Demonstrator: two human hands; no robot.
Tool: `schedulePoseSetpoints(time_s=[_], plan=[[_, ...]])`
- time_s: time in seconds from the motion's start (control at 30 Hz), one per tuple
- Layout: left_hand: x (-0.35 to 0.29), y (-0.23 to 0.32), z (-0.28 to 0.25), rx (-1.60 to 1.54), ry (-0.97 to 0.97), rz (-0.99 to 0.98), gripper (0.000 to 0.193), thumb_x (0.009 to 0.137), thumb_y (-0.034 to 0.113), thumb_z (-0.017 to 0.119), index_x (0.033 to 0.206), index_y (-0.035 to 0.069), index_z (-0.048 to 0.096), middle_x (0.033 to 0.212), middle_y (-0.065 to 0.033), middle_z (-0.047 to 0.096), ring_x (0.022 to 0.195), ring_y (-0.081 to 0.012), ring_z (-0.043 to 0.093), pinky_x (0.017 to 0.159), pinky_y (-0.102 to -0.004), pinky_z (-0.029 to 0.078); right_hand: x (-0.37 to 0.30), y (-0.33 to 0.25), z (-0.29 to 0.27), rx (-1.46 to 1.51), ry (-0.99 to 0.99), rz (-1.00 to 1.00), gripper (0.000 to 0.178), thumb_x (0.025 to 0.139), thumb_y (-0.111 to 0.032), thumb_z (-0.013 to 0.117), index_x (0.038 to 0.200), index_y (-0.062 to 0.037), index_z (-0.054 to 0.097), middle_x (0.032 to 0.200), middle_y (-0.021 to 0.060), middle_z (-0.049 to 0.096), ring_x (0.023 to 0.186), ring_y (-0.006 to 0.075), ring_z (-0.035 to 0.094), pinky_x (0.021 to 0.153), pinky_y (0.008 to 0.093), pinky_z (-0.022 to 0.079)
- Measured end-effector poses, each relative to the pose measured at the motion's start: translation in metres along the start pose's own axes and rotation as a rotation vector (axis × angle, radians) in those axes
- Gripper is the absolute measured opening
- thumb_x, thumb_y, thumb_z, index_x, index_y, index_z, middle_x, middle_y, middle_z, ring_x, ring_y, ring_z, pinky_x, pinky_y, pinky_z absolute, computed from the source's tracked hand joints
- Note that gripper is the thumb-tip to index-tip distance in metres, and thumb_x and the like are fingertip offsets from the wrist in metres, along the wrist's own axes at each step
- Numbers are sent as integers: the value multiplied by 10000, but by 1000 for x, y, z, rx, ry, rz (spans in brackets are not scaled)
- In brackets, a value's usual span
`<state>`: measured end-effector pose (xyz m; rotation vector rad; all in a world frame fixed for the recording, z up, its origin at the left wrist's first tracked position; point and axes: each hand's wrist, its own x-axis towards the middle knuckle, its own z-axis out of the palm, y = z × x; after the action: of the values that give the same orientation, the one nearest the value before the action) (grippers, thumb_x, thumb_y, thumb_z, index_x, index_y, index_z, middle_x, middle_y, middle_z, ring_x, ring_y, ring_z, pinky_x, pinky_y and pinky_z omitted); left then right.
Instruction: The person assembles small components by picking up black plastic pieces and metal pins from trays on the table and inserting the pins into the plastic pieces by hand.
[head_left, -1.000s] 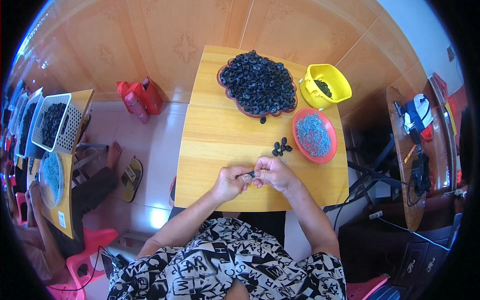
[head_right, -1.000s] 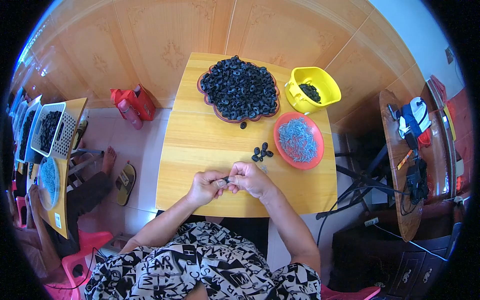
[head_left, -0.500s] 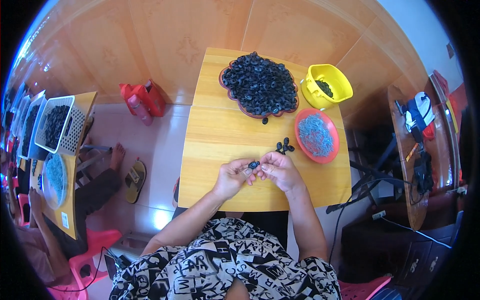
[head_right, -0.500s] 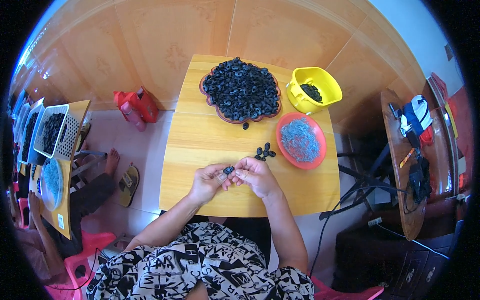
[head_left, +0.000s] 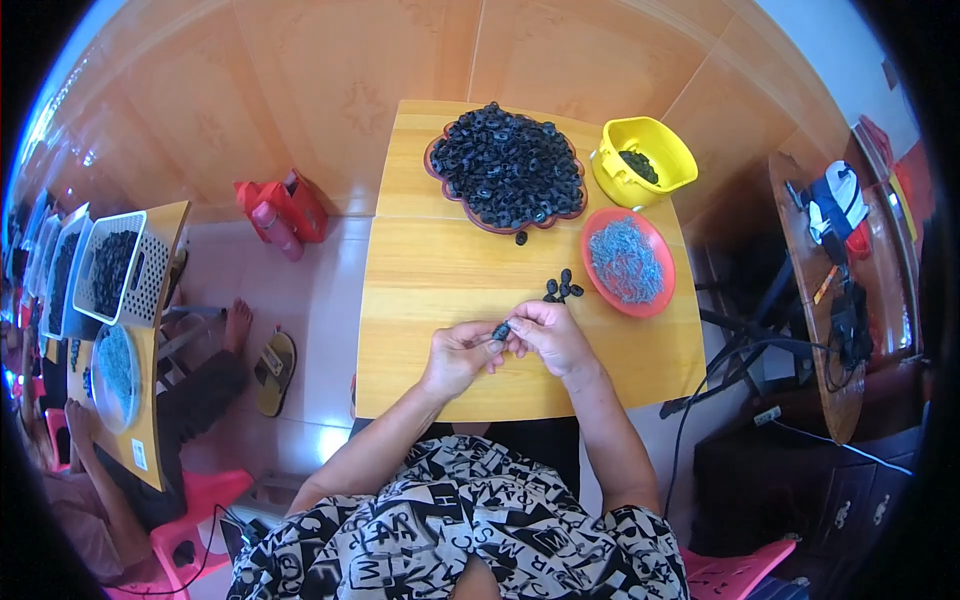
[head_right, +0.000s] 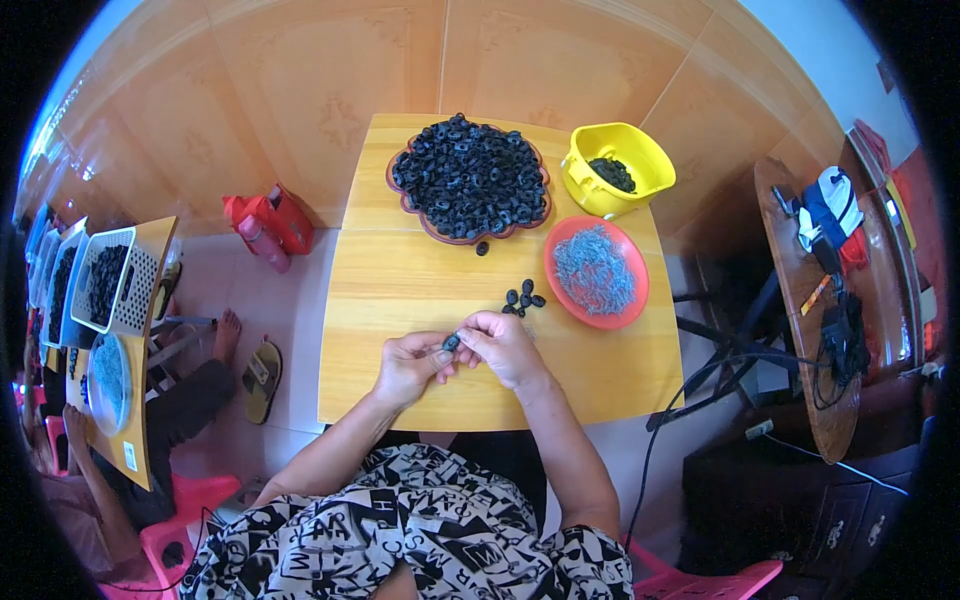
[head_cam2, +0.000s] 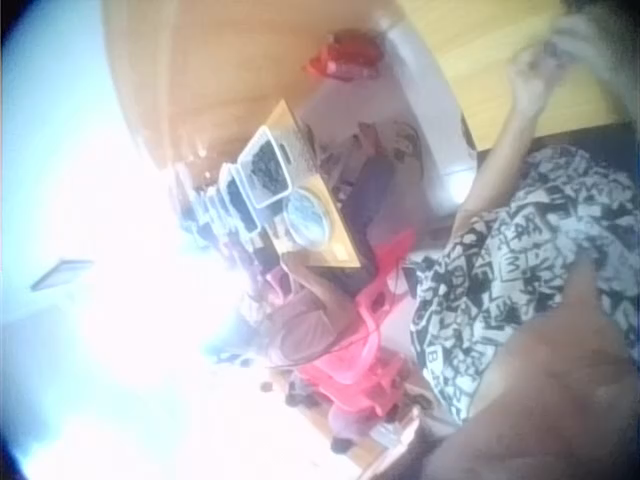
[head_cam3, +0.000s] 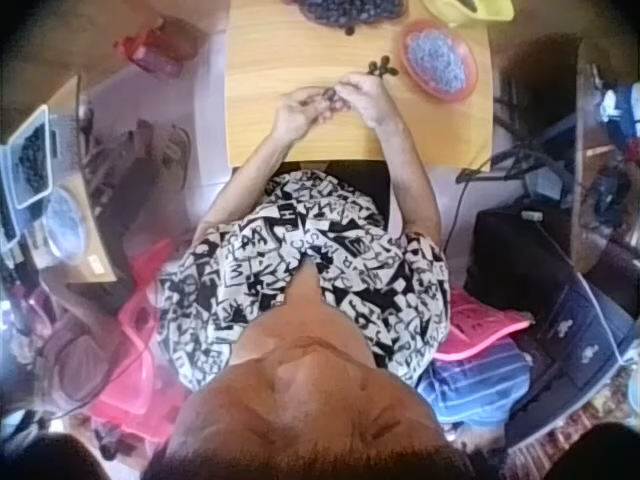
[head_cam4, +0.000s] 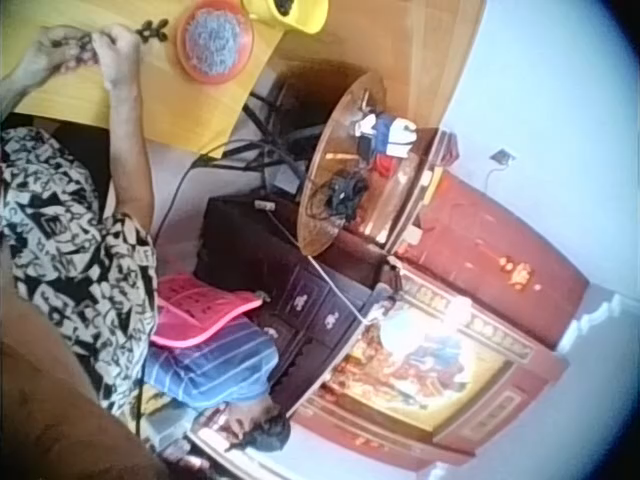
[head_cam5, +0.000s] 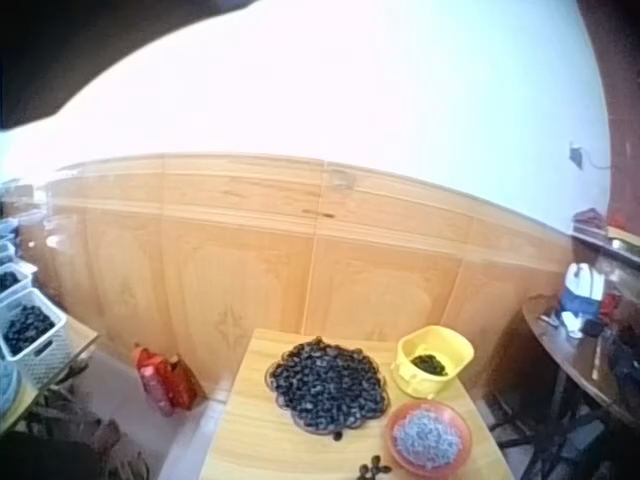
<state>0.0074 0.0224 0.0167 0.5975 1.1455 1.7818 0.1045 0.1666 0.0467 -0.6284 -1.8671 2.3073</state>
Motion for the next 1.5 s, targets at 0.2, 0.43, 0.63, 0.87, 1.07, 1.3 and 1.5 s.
schedulePoseSetpoints(time_s=[0.2, 0.43, 0.63, 0.87, 1.07, 1.3, 1.5], plan=[[3, -7, 2, -4, -4, 30, 209, 838, -3, 588, 1041, -51, 578, 842, -107, 645, 662, -120, 589, 549, -212, 471, -5, -6, -2, -13, -1, -34, 85, 840, -77, 592, 876, -1, 582, 744, 47, 612, 628, 88, 573, 554, 209, 472], [1, -15, -4, -67, 74, 62, 270, 823, -4, 611, 1080, -45, 541, 857, -112, 631, 679, -153, 602, 552, -238, 488, 28, -56, -53, 109, 432, -183, 47, 765, -52, 594, 780, -8, 592, 637, 70, 590, 517, 128, 549, 480, 238, 446], [4, -16, 3, -10, 60, 43, 263, 828, -5, 606, 1082, -34, 546, 868, -106, 625, 691, -156, 602, 580, -244, 497, 55, -146, -171, 400, 802, -430, 59, 787, -18, 599, 819, 20, 568, 673, 94, 593, 552, 148, 572, 506, 240, 485], [30, 10, 11, 924, 11, 441, 384, 760, 58, 660, 1111, -30, 532, 1053, -149, 566, 915, -222, 559, 745, -344, 474, 10, -80, -134, -356, 840, -284, 169, 807, -132, 588, 821, 34, 618, 703, 93, 621, 580, 114, 567, 504, 238, 448], [103, 11, 29, 1541, -36, 677, 451, 803, 249, 588, 1181, 17, 506, 1257, -218, 419, 1150, -375, 393, 930, -483, 348, -39, -26, -101, -716, 967, -341, 212, 807, -118, 618, 938, 49, 612, 762, 134, 646, 671, 145, 610, 613, 284, 481], [139, -11, 26, 1538, 52, 682, 339, 786, 146, 547, 1071, -35, 513, 1194, -203, 461, 1097, -364, 424, 902, -465, 376, -58, -12, -103, -943, 898, -413, 137, 768, -32, 590, 896, 8, 617, 813, 179, 605, 728, 335, 580, 663, 406, 471], [128, -9, 23, 1326, -71, 872, 163, 690, -6, 594, 852, -22, 603, 947, -144, 570, 931, -328, 521, 818, -371, 442, -38, -19, -118, -1237, 820, -403, 181, 737, -57, 630, 909, -6, 642, 860, 183, 617, 823, 352, 568, 766, 418, 452]])
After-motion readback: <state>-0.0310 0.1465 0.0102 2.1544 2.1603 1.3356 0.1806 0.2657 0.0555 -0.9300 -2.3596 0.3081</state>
